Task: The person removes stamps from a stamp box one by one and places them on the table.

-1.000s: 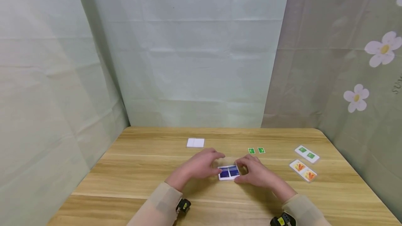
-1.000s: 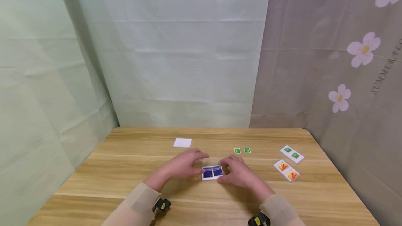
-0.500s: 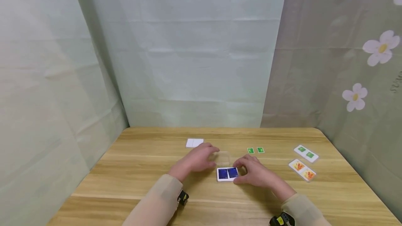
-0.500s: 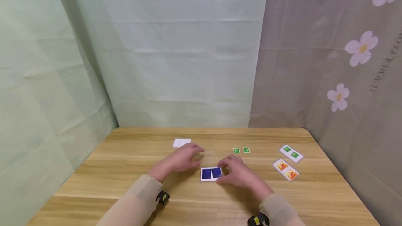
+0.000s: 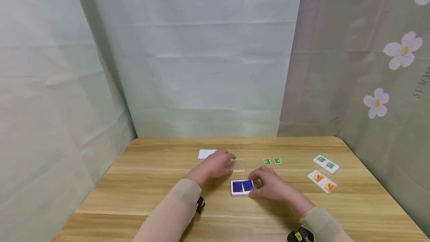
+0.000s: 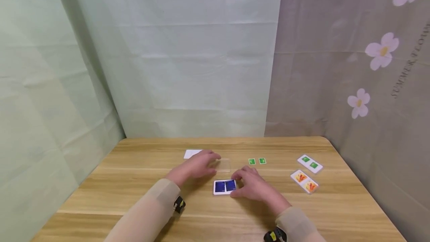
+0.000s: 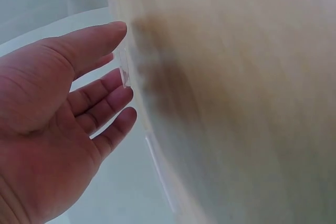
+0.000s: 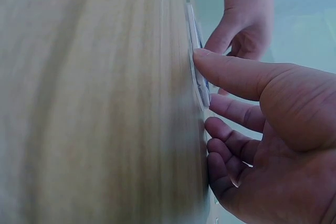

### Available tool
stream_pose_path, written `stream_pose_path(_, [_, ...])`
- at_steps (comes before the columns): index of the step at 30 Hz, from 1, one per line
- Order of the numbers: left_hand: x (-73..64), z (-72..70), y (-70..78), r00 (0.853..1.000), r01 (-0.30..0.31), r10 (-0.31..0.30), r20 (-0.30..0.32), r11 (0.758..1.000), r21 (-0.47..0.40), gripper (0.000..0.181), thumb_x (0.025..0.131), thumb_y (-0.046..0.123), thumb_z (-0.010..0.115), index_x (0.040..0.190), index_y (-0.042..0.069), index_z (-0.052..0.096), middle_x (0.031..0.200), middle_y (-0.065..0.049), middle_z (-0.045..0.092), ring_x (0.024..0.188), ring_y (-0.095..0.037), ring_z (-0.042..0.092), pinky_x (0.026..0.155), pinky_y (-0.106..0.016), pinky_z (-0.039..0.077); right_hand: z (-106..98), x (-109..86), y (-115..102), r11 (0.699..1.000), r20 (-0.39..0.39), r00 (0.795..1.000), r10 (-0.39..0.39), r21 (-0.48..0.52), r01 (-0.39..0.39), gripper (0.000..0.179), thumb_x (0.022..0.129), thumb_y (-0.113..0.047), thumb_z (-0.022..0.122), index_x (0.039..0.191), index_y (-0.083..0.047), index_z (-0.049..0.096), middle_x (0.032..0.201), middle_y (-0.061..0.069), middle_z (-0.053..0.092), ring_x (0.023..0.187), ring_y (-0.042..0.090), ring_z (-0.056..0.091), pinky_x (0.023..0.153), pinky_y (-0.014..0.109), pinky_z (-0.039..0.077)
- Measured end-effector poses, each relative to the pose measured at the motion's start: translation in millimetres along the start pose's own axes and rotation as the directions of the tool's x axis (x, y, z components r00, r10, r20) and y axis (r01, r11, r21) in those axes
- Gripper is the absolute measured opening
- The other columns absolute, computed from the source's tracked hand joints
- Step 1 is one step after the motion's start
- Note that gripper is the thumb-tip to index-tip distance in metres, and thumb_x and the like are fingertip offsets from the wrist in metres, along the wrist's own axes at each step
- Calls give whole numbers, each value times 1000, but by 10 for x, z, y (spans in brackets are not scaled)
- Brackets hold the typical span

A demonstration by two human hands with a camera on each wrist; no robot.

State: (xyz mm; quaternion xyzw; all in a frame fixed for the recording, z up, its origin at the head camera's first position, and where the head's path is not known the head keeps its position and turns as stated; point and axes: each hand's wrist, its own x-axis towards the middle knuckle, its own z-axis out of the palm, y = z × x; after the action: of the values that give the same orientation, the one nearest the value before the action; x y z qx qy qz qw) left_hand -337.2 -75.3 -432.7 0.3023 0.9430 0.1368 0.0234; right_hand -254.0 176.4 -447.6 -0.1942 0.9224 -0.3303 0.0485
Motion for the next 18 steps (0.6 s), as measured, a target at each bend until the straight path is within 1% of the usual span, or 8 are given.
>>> stream_pose_path(5, [27, 27, -4, 1000, 5, -5, 11, 1000, -9, 50, 101, 22, 82, 148, 10, 68, 151, -14, 64, 142, -33, 57, 122, -48, 43, -2, -2, -5, 1000, 4, 1000, 3, 6, -3, 44, 85, -29, 98, 122, -19, 76, 123, 0, 62, 120, 28, 53, 105, 61, 48])
stream_pose_path(11, [44, 39, -16, 1000, -5, 5, 18, 1000, -15, 44, 102, 21, 82, 144, 12, 70, 147, -13, 65, 138, -32, 58, 120, -49, 45, -2, -1, -9, 1000, 5, 1000, -8, 2, 8, 43, 85, -30, 98, 121, -18, 75, 122, 1, 62, 119, 28, 53, 103, 60, 49])
stream_pose_path(15, [53, 37, -21, 1000, -9, 10, 22, 1000, -11, 42, 102, 21, 81, 142, 14, 71, 145, -12, 65, 137, -32, 59, 119, -48, 46, 11, 3, -4, 1000, 2, 1000, 4, -5, -4, 43, 86, -30, 98, 121, -20, 75, 122, 1, 62, 119, 27, 53, 103, 59, 49])
stream_pose_path(18, [51, 28, -10, 999, 0, 0, 32, 1000, -15, 41, 102, 21, 80, 142, 15, 71, 147, -12, 64, 139, -31, 57, 120, -48, 45, 19, 6, 1, 1000, -1, 1000, 10, -8, -10, 43, 86, -31, 98, 121, -20, 75, 123, 1, 61, 119, 27, 53, 104, 60, 49])
